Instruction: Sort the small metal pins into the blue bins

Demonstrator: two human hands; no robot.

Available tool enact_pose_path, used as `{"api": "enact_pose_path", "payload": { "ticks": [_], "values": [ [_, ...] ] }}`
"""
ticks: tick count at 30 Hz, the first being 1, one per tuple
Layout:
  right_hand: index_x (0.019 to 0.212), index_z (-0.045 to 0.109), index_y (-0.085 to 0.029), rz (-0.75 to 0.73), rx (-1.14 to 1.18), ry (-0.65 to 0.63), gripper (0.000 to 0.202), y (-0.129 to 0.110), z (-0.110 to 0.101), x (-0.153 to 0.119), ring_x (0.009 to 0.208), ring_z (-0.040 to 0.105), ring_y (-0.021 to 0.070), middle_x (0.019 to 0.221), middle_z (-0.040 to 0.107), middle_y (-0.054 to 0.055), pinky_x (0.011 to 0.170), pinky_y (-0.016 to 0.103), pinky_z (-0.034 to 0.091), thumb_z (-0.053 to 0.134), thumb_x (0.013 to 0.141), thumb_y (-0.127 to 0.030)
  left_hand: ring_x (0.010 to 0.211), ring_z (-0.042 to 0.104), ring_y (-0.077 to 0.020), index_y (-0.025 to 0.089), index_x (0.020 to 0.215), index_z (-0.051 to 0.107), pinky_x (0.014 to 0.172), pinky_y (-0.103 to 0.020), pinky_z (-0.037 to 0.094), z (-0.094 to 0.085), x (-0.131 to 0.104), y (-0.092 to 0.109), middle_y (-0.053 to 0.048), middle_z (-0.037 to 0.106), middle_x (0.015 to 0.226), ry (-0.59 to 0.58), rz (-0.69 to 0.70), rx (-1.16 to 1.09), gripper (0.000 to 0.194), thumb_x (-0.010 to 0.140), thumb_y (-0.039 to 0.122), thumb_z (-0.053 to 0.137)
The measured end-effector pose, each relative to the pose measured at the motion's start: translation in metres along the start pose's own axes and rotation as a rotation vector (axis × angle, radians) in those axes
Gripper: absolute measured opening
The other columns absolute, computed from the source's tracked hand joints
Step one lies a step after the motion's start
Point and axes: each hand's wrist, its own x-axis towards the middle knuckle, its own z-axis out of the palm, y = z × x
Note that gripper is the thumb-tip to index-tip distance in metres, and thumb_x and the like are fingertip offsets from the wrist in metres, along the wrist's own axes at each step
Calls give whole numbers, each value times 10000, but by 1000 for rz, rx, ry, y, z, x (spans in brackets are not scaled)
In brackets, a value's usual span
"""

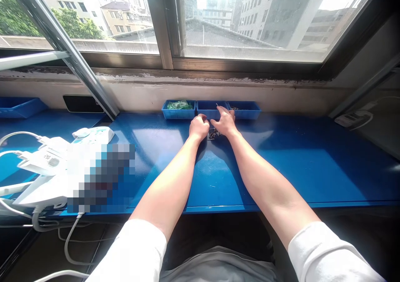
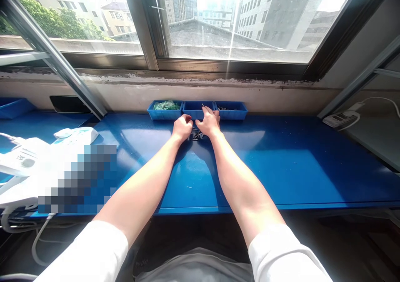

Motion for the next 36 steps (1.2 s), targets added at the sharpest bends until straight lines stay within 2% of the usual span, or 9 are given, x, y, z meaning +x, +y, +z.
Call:
{"api": "enact_pose_path", "payload": {
  "ticks": [3,5,7,9,11,13,18,25,36],
  "values": [
    [1373,405,-220,7,-11,-76,720,1,3,-1,1238,345,336,1512,260,87,1013,499,310,631,717,-411,1053,601,-214,175,1106,614,914,-297,457,0,0,-1,-92,655,1131,-8,-2,6,331,820,200,449],
    [1364,412,-219,-8,-16,-43,714,0,4,-3,1250,328,338,1523,216,98,1013,496,315,640,711,-398,1054,600,-213,169,1110,612,920,-298,454,0,1,-1,-95,655,1131,-7,0,1,340,817,195,443],
    [1303,477,-187,-45,-5,43,619,-1,3,-4,1244,341,318,1465,307,123,1017,461,328,629,724,-344,1051,601,-214,167,1110,613,921,-299,454,0,1,0,-97,657,1126,-5,0,-2,341,818,194,438],
    [1162,580,-158,-101,28,79,436,-2,1,-4,1183,414,276,1299,476,133,999,398,363,597,745,-283,1048,602,-214,172,1109,613,917,-297,456,-1,1,0,-93,661,1117,-5,-5,0,339,819,195,440],
    [1001,645,-159,-159,61,10,273,-3,-1,-5,1056,507,230,1086,580,103,940,338,413,574,755,-254,1047,603,-216,175,1110,612,914,-296,457,-1,1,1,-90,664,1111,-7,-9,1,338,813,197,451],
    [921,673,-170,-177,54,-97,224,-3,-3,-7,958,551,211,967,603,79,869,312,446,582,751,-284,1043,604,-218,174,1111,610,909,-297,459,-1,1,1,-91,664,1110,-8,-11,-1,340,803,202,468],
    [900,717,-190,-98,-29,-217,300,-3,-3,-8,901,577,234,967,628,100,746,307,451,622,735,-421,1019,611,-223,178,1102,612,880,-301,472,-1,0,1,-91,662,1114,-10,-21,-6,337,792,227,489],
    [835,725,-216,-115,0,-276,180,-3,-4,-9,779,589,178,919,673,47,657,258,424,590,776,-320,1034,606,-218,178,1110,610,879,-289,472,-2,0,3,-87,660,1130,-28,-34,-9,342,786,219,506],
    [787,679,-189,-131,-80,-283,151,-2,-1,-8,843,579,209,934,649,92,709,290,421,563,798,-286,1025,608,-221,184,1073,628,880,-296,468,-1,0,2,-84,669,1097,-37,0,-15,307,809,211,474]
  ]
}}
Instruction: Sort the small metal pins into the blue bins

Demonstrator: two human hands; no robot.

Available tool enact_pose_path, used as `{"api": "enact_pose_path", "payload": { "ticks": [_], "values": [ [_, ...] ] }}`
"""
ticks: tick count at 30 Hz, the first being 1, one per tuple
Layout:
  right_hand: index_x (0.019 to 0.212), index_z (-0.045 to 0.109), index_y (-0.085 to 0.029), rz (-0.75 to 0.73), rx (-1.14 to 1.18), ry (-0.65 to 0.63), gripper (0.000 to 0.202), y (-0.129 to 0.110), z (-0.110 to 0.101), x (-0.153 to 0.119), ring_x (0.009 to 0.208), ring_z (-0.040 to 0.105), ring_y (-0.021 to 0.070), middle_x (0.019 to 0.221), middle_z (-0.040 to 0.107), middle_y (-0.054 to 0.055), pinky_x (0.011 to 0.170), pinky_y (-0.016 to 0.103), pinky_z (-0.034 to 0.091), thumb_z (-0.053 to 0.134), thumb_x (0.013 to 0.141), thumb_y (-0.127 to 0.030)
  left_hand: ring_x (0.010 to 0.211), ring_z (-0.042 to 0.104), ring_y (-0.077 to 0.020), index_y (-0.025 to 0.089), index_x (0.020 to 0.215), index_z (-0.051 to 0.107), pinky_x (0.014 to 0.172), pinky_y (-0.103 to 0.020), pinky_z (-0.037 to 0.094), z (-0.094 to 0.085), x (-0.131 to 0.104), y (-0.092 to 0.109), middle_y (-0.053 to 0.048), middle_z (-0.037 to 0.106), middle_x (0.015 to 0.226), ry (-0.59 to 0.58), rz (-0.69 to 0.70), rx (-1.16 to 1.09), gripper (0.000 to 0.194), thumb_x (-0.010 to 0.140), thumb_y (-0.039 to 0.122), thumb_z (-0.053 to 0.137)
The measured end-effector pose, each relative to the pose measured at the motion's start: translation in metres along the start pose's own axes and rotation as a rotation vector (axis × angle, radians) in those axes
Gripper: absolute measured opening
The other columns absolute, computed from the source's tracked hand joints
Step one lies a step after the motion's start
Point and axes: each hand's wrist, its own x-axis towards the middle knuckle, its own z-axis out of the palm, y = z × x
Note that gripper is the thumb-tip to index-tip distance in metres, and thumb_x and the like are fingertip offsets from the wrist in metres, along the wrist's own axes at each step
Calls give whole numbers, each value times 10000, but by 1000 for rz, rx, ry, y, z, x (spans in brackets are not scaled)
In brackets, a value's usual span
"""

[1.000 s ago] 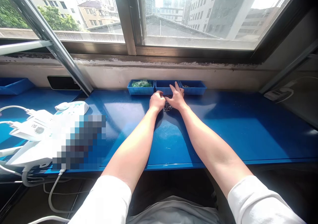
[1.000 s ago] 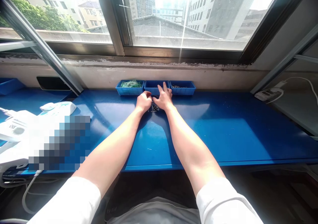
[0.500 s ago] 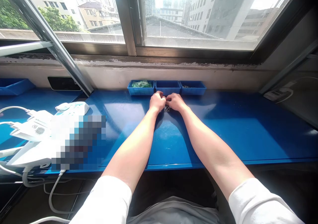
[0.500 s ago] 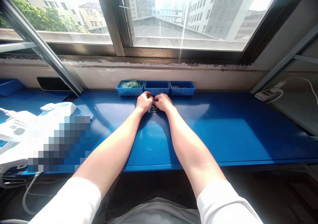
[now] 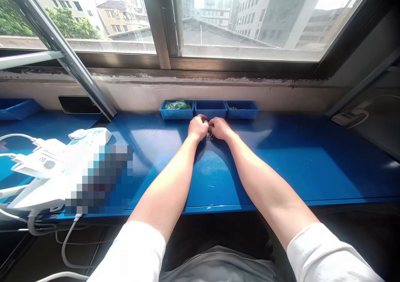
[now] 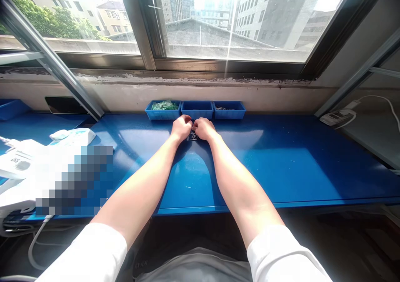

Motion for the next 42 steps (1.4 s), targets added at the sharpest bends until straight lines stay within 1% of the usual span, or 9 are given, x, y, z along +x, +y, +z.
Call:
{"api": "enact_pose_path", "payload": {
  "ticks": [3,8,12,14,19,23,28,34,42],
  "values": [
    [806,666,-186,3,28,32,149,-1,1,0,885,576,208,939,655,87,751,293,426,539,817,-263,1034,605,-212,182,1075,632,892,-288,462,0,-1,0,-81,669,1103,-4,11,5,316,819,198,449],
    [893,660,-189,59,218,122,186,0,3,1,770,595,168,839,684,37,724,276,455,503,845,-278,1026,607,-208,187,1057,645,891,-279,461,0,0,-1,-74,676,1086,-6,29,14,317,823,197,432],
    [1010,670,-182,33,354,247,242,0,2,3,936,624,174,1010,700,46,856,286,466,501,843,-229,1022,610,-208,189,1045,651,891,-277,460,0,0,-1,-71,683,1073,-15,47,19,311,825,204,433],
    [978,685,-175,32,399,300,237,1,0,3,973,627,180,1032,700,52,880,292,469,497,845,-229,1023,611,-202,194,1054,648,888,-269,460,-1,-1,0,-63,683,1075,-18,33,27,308,821,211,446],
    [866,661,-165,115,545,419,166,3,1,6,750,657,168,783,701,34,753,290,512,526,805,-240,968,629,-180,210,1033,651,837,-235,471,-2,-5,4,-28,701,1018,-61,53,-11,289,767,289,570],
    [818,614,-174,145,693,428,150,4,4,8,700,653,157,742,682,18,690,270,519,599,757,-309,917,639,-169,212,959,666,795,-226,471,-2,-8,6,-16,711,968,-84,119,-55,254,756,353,611],
    [752,603,-176,182,685,391,318,1,3,8,656,621,160,678,645,10,622,270,497,635,714,-489,848,638,-173,193,901,671,762,-242,463,-2,-8,7,-43,713,915,-70,128,-50,235,826,378,547],
    [763,616,-182,153,696,410,310,-1,-3,5,578,584,125,635,626,-16,597,246,482,647,704,-485,900,636,-199,216,955,698,779,-252,458,-3,-6,5,-56,716,951,-68,106,35,269,870,355,485],
    [688,677,-174,138,592,446,447,1,-9,2,589,619,152,624,668,18,650,276,507,568,736,-605,938,633,-191,224,1011,677,814,-253,459,-2,-6,4,-49,710,991,-80,82,16,272,870,374,499]
  ]
}}
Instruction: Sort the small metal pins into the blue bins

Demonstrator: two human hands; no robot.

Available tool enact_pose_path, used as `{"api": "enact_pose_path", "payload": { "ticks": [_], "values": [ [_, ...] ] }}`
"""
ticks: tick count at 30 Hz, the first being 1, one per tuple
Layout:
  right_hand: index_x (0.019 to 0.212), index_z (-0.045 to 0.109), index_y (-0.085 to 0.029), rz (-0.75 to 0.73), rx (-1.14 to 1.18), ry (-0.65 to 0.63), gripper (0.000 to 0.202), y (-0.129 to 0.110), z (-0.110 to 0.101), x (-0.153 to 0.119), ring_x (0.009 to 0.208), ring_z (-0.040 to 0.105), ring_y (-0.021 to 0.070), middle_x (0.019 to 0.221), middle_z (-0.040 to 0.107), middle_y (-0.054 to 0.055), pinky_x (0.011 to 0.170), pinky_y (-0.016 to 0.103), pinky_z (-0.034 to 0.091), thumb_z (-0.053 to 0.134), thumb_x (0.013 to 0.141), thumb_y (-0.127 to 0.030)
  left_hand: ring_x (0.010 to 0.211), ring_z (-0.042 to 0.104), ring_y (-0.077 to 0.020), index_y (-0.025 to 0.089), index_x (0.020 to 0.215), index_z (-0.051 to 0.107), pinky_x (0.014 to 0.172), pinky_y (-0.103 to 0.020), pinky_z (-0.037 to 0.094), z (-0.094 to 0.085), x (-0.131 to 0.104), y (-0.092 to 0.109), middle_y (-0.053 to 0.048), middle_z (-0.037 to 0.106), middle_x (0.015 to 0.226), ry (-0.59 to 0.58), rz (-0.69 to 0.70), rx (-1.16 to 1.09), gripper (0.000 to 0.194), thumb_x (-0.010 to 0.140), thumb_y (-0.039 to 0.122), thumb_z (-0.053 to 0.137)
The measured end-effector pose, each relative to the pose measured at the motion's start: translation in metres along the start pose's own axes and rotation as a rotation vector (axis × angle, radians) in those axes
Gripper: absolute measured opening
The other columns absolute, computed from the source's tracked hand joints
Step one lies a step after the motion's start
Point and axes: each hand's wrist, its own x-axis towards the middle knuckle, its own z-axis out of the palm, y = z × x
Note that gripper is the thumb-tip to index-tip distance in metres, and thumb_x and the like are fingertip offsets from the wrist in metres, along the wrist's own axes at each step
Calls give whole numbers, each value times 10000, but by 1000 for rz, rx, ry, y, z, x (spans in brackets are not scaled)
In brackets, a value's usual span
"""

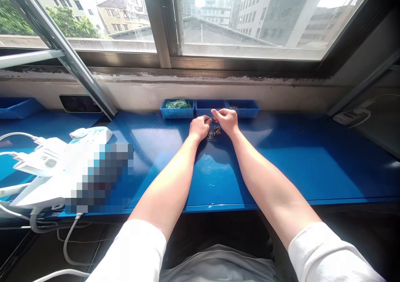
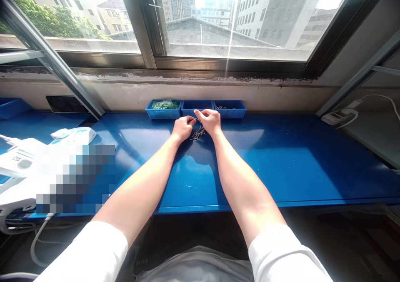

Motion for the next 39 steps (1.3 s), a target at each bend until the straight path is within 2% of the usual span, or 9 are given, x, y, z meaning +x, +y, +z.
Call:
{"api": "enact_pose_path", "payload": {
  "ticks": [3,7,13,18,21,23,26,31,39],
  "values": [
    [742,694,-172,39,-18,116,436,3,-1,4,649,655,176,667,692,33,729,307,526,527,777,-573,966,626,-196,210,1109,623,838,-264,458,2,1,-2,-53,698,1025,42,-14,-37,341,841,406,544],
    [993,682,-135,101,-7,271,381,10,-5,12,882,675,201,945,721,85,861,318,511,547,788,-427,961,626,-202,198,1103,608,849,-282,458,3,3,-4,-59,693,1014,55,-34,-32,335,827,381,558],
    [1243,568,-146,199,-127,283,552,20,-12,19,1146,573,234,1233,621,91,1039,370,402,591,711,-290,992,619,-198,207,1064,629,867,-272,459,3,3,-4,-53,688,1050,30,-41,29,277,819,301,542],
    [1284,532,-151,146,-210,222,583,15,-12,14,1060,600,230,1232,607,94,1008,376,423,540,708,-242,1036,608,-195,212,1078,633,892,-264,452,3,3,-4,-54,677,1105,28,-46,52,286,831,280,505],
    [1168,610,-129,39,-274,250,461,6,-10,10,991,611,203,1226,600,111,985,333,430,495,728,-208,1021,614,-198,210,1073,636,883,-269,457,3,3,-5,-55,682,1089,43,-35,37,292,828,270,491],
    [1026,675,-145,-22,-302,191,344,1,-8,6,940,620,192,1076,668,89,941,308,450,473,757,-216,1017,615,-200,205,1074,639,884,-274,458,3,4,-5,-58,684,1087,48,-35,27,298,827,261,480],
    [889,714,-185,-88,-312,-21,258,-2,-3,0,871,633,181,880,707,34,848,275,479,497,765,-248,1033,610,-200,204,1077,641,898,-274,452,2,4,-4,-59,683,1094,47,-45,21,306,832,251,464],
    [913,737,-196,-135,-405,-343,260,-1,3,-5,809,629,188,891,699,41,732,259,475,607,710,-293,1031,610,-194,203,1071,645,902,-266,451,0,3,-2,-55,686,1078,55,-70,13,313,832,222,444],
    [770,734,-197,-103,-492,-428,154,3,2,-3,773,625,186,825,696,54,714,265,465,608,732,-277,1033,610,-194,200,1065,640,884,-267,456,2,4,-6,-58,680,1100,64,-47,-7,305,829,224,448]
  ]
}}
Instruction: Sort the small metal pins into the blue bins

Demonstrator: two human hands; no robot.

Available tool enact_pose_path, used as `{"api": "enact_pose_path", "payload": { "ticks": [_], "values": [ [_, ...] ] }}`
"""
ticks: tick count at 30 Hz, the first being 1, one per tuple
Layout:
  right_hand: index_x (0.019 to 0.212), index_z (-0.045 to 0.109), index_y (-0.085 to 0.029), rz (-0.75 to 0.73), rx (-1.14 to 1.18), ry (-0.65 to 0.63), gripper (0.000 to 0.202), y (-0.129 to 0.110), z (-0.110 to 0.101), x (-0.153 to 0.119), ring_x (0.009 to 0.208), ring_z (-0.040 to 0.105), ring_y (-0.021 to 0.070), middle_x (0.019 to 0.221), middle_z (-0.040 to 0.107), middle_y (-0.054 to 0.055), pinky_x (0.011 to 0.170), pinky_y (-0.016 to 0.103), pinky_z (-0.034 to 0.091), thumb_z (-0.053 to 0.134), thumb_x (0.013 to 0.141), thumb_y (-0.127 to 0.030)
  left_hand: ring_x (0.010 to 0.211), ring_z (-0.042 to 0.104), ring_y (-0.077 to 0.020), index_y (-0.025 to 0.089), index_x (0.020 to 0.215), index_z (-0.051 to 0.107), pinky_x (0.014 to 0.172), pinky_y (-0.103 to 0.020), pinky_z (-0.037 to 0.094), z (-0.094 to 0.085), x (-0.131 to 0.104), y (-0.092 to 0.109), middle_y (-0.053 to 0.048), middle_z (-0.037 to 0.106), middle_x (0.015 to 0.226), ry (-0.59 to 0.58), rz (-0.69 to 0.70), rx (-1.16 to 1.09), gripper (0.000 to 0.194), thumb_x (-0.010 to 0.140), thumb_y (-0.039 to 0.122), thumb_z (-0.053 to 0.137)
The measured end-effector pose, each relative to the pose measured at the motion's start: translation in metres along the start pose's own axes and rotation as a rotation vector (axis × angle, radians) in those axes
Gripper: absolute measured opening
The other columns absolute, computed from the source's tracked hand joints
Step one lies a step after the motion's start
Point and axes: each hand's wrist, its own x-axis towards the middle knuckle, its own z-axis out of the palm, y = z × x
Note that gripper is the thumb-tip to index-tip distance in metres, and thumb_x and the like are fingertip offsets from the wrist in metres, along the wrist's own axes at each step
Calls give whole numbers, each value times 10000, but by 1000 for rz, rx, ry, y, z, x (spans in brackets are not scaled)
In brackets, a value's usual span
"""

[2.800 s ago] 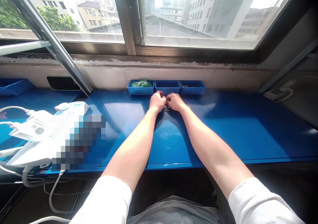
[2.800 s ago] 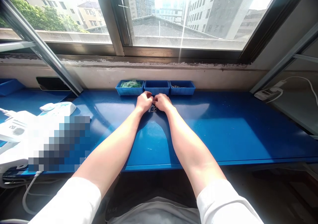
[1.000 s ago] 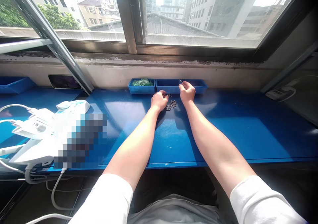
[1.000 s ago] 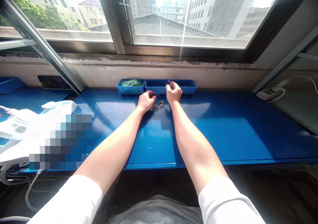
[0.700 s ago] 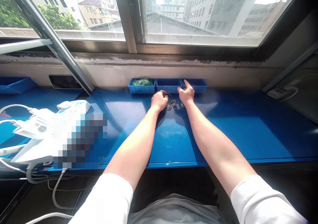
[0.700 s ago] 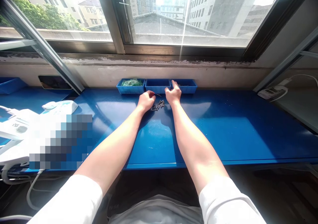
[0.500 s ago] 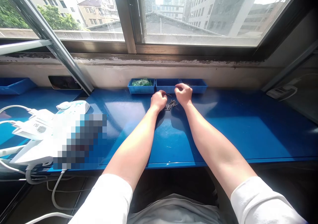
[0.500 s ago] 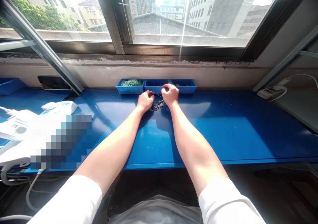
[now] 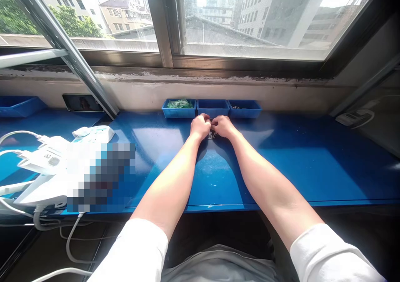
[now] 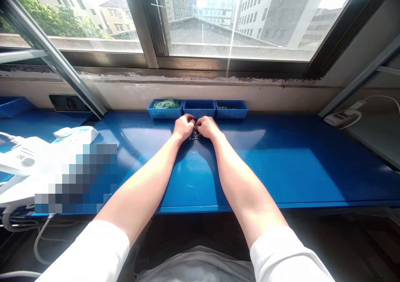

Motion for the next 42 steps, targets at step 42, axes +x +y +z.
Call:
{"api": "enact_pose_path", "payload": {
  "ticks": [42],
  "values": [
    [942,627,-171,264,638,297,196,-8,8,8,548,609,143,726,678,28,564,288,514,566,797,-287,977,634,-237,260,869,731,875,-307,419,-11,-10,17,-51,731,913,-66,78,106,318,866,406,448]
  ]
}}
